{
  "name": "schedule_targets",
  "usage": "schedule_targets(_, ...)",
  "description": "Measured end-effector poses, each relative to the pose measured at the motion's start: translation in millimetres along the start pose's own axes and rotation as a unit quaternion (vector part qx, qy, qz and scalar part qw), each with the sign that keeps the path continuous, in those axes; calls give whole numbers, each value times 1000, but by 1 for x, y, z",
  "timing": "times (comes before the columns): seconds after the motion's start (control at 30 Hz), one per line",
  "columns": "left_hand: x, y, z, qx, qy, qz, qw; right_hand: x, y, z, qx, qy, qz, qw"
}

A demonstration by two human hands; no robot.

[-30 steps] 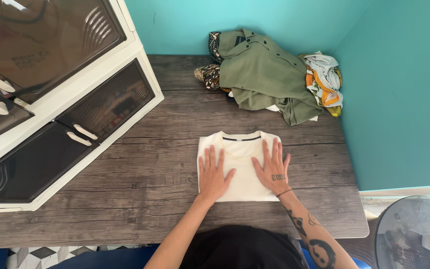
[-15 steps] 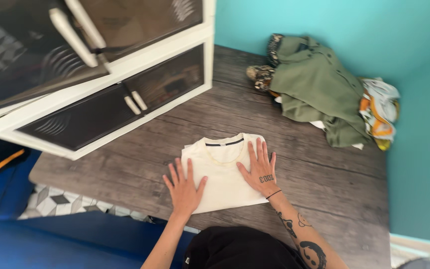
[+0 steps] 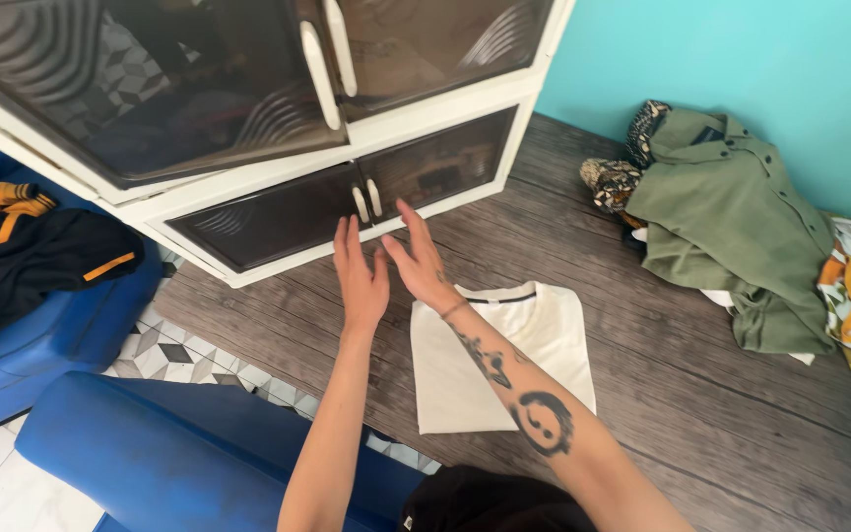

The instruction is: The person folds shirts and places them into a storage cabinet.

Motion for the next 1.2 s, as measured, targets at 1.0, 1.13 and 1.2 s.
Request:
schedule_targets(1.0,-184,67,270,62,-292,40,954,-62,-69,352,33,-160,-139,977)
schedule_targets(1.13,-182,65,259,37,-273,25,961,-69,-81,345,22,-159,-129,979)
schedule_targets(1.2,-182,61,254,46,-271,19,961,-72,-85,344,6,-166,-115,979)
Point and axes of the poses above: each hand's wrist, its own x-axis towards the middle knuckle, its own z-axis out of the back of the hand, y = z × x, the point moved 7 cm from there along x, towards the middle knuckle, and after that the axes turned 8 degrees about -z, right-handed, at the moved point
